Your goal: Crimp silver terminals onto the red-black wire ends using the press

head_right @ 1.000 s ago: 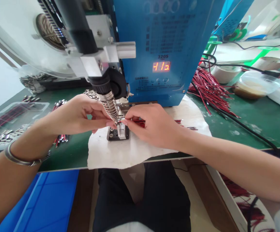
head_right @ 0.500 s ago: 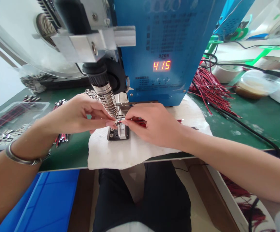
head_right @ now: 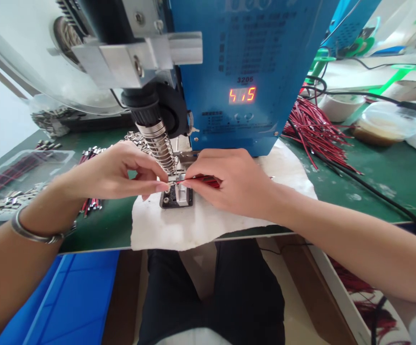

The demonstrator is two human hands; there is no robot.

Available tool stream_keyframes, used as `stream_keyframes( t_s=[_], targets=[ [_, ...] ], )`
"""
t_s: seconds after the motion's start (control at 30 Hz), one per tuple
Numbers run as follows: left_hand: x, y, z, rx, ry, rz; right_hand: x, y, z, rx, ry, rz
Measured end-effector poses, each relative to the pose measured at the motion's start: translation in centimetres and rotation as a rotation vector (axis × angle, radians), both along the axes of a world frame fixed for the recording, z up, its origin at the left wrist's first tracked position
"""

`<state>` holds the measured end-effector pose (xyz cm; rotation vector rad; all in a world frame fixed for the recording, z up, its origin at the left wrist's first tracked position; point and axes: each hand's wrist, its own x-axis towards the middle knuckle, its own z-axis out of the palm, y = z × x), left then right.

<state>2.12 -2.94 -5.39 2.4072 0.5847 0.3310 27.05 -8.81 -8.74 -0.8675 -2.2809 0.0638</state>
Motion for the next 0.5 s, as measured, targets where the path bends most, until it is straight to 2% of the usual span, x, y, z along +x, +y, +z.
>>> stream_keyframes(
  t_s=[0.23,0.5],
  targets=[
    [0.05,0.12,-0.19,0.009,0.007,-0.019,-0.13,-0.22,0.21,-0.078,-0.004,-0.033],
    [0.1,0.02,-0.24,-0.022,-0.001,-0.007,-0.05,-0.12,0.24,-0.093,-0.008,0.005]
  ],
)
